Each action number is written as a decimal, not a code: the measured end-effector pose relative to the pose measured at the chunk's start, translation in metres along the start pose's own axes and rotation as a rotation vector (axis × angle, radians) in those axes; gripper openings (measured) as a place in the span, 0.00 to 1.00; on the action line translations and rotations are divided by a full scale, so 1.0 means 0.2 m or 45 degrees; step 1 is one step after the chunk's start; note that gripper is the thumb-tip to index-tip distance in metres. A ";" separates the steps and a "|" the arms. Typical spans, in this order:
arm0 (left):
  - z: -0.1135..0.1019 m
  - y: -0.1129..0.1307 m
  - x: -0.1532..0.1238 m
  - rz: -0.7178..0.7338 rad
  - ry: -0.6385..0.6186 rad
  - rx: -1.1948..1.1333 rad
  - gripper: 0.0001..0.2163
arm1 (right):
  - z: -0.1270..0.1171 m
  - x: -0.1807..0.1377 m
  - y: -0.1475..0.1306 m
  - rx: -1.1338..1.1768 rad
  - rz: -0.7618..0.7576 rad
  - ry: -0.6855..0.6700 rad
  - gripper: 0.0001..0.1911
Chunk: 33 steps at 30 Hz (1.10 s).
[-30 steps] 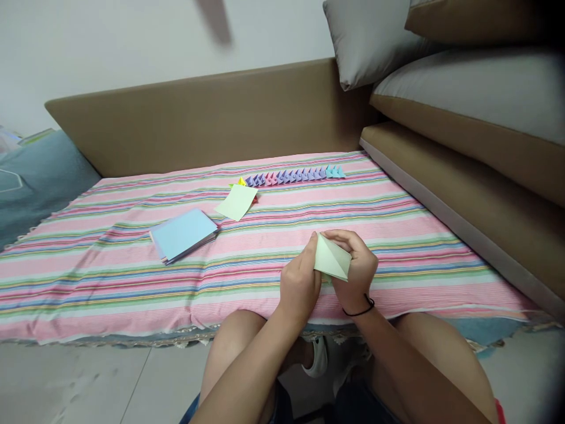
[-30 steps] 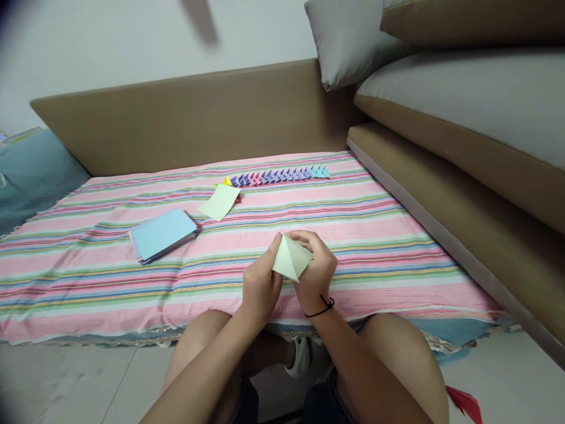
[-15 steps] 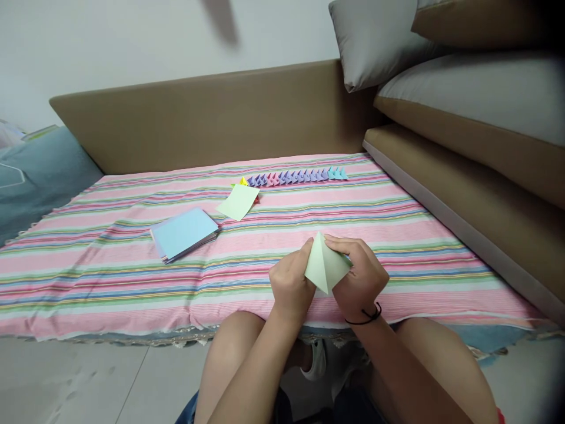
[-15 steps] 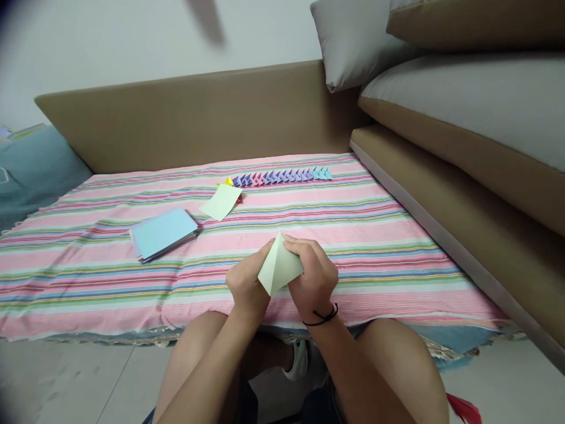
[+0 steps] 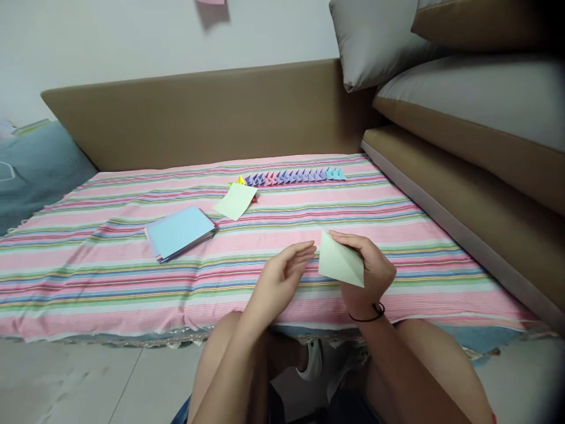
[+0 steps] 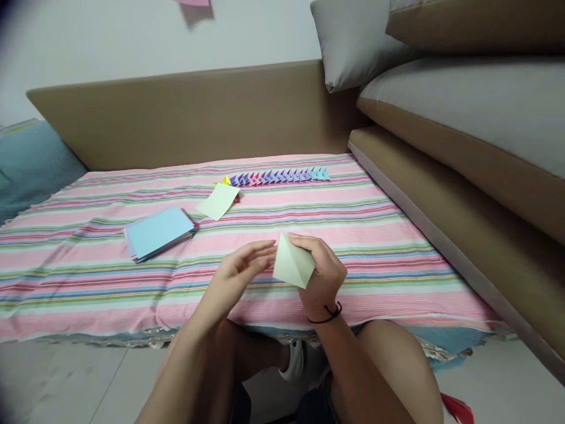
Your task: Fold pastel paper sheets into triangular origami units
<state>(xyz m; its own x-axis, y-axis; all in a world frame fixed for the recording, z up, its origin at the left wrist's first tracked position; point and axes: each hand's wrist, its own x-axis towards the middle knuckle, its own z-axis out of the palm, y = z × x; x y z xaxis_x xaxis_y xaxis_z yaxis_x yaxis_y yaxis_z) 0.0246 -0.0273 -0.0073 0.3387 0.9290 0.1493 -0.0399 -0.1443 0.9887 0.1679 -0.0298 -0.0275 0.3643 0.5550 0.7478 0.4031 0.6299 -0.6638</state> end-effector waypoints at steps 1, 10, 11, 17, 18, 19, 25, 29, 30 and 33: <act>-0.01 0.03 0.00 -0.074 0.026 -0.105 0.16 | 0.00 0.00 0.00 0.008 -0.029 -0.048 0.10; -0.02 0.08 0.07 -0.333 0.214 -0.303 0.11 | 0.00 -0.03 -0.01 0.068 -0.136 -0.342 0.10; -0.03 0.07 0.07 -0.341 0.246 -0.325 0.10 | 0.00 -0.03 -0.01 0.069 -0.108 -0.358 0.10; -0.09 0.02 0.06 -0.314 0.367 -0.311 0.10 | 0.00 -0.02 0.01 0.162 0.273 -0.344 0.12; -0.09 0.01 0.06 -0.311 0.366 -0.296 0.10 | 0.00 -0.01 0.02 0.199 0.350 -0.341 0.12; -0.10 0.01 0.06 -0.308 0.362 -0.284 0.10 | 0.00 -0.01 0.02 0.237 0.415 -0.343 0.11; -0.09 0.02 0.05 -0.395 0.325 -0.257 0.13 | 0.01 -0.01 0.02 0.436 0.595 -0.324 0.12; -0.08 0.01 0.04 -0.419 0.308 -0.247 0.12 | 0.01 0.01 0.02 0.418 0.700 -0.307 0.10; -0.08 0.00 0.04 -0.410 0.327 -0.248 0.12 | 0.00 0.02 0.02 0.422 0.740 -0.315 0.11; -0.09 -0.01 0.05 -0.349 0.409 -0.273 0.12 | -0.02 0.05 0.04 0.511 0.911 -0.381 0.16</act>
<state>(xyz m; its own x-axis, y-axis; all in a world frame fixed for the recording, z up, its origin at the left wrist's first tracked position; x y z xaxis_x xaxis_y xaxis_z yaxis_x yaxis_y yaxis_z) 0.0105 -0.0122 -0.0078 0.0571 0.9863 -0.1550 -0.1945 0.1633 0.9672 0.1786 -0.0210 -0.0247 0.1586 0.9744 0.1595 -0.1851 0.1880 -0.9646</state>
